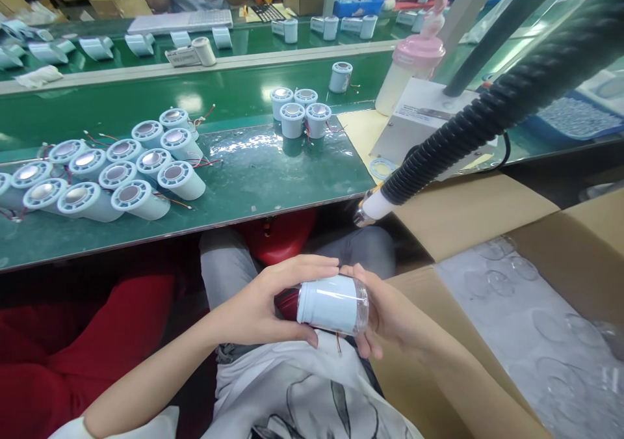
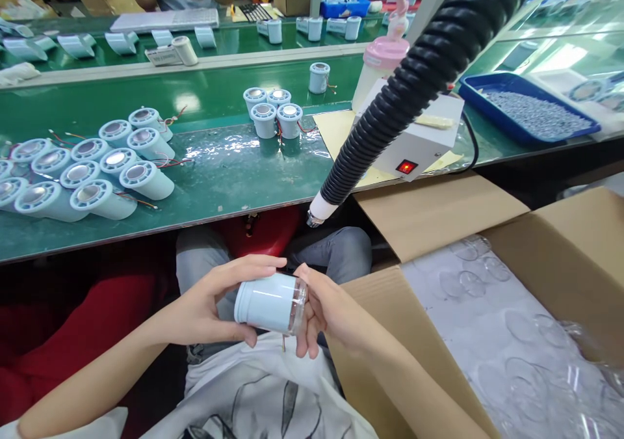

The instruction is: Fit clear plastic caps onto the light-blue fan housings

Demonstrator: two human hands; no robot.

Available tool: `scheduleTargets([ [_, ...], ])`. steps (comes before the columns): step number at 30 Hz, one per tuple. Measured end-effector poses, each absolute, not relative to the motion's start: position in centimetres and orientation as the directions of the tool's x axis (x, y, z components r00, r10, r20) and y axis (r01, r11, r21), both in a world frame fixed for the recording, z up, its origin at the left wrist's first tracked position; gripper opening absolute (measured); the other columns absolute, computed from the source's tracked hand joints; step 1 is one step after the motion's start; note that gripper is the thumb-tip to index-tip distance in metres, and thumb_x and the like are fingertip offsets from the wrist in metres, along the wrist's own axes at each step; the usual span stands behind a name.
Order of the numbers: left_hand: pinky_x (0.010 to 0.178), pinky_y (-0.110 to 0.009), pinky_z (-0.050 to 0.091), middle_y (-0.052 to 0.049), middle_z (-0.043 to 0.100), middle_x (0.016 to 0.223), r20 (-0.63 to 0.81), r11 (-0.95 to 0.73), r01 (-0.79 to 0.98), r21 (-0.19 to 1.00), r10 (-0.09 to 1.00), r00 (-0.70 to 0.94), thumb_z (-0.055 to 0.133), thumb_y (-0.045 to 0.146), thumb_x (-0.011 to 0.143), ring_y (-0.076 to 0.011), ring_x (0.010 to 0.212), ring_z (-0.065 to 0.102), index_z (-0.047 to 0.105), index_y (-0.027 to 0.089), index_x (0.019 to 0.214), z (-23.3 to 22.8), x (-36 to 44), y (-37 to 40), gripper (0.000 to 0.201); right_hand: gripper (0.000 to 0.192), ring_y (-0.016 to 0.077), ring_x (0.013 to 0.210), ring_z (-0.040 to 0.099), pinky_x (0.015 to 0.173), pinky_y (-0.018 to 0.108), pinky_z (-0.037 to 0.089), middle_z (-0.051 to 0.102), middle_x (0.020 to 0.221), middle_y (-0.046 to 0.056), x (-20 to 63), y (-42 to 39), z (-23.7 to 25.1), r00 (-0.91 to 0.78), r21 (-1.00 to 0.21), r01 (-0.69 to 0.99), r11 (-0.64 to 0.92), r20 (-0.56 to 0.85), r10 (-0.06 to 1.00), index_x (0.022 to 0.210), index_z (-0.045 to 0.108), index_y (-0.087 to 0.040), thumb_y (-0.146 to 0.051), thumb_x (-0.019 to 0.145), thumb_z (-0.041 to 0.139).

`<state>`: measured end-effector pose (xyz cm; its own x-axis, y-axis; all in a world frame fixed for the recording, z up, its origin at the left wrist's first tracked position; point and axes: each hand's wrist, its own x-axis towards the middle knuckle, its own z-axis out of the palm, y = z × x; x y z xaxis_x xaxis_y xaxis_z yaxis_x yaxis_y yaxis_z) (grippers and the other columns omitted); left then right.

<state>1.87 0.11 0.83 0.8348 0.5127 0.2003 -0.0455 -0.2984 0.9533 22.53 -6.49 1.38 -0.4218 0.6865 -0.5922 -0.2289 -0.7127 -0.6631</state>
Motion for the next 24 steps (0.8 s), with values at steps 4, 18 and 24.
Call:
scheduleTargets([
  [4, 0.108, -0.042, 0.038, -0.009, 0.05, 0.14, 0.223, -0.311, -0.062, 0.948, 0.514, 0.828, 0.082, 0.016, 0.064, -0.028, 0.129, 0.048, 0.044, 0.036, 0.137, 0.7, 1.9, 0.1, 0.085, 0.077, 0.0047, 0.03, 0.049, 0.028, 0.009, 0.032, 0.062, 0.05, 0.006, 22.5, -6.5, 1.4, -0.503, -0.541, -0.239, -0.807, -0.641, 0.579, 0.063, 0.06, -0.012, -0.064, 0.094, 0.014],
  [18, 0.086, -0.032, 0.055, -0.007, 0.056, 0.127, -0.219, 0.268, 0.055, 0.962, 0.632, 0.743, 0.073, 0.027, 0.077, -0.0224, 0.103, 0.064, 0.049, 0.03, 0.131, 1.8, 2.1, -1.4, 0.059, 0.071, 0.0265, 0.138, 0.033, 0.109, 0.047, 0.037, 0.026, 0.155, 0.005, 23.7, -8.4, -0.6, -0.263, -0.838, 0.342, 0.426, 0.35, 0.899, 0.142, 0.03, -0.039, -0.023, 0.084, 0.068],
  [24, 0.095, -0.037, 0.052, -0.008, 0.051, 0.137, -0.156, 0.19, 0.05, 0.981, 0.597, 0.787, 0.079, 0.029, 0.07, -0.0283, 0.118, 0.056, 0.047, 0.033, 0.137, 1.8, 1.9, -1.0, 0.074, 0.053, 0.0257, 0.113, 0.061, 0.09, 0.037, 0.056, 0.06, 0.129, 0.009, 24.1, -8.3, -0.1, -0.221, -0.957, 0.222, 0.184, 0.134, 0.966, 0.13, 0.052, -0.03, -0.029, 0.08, 0.073],
])
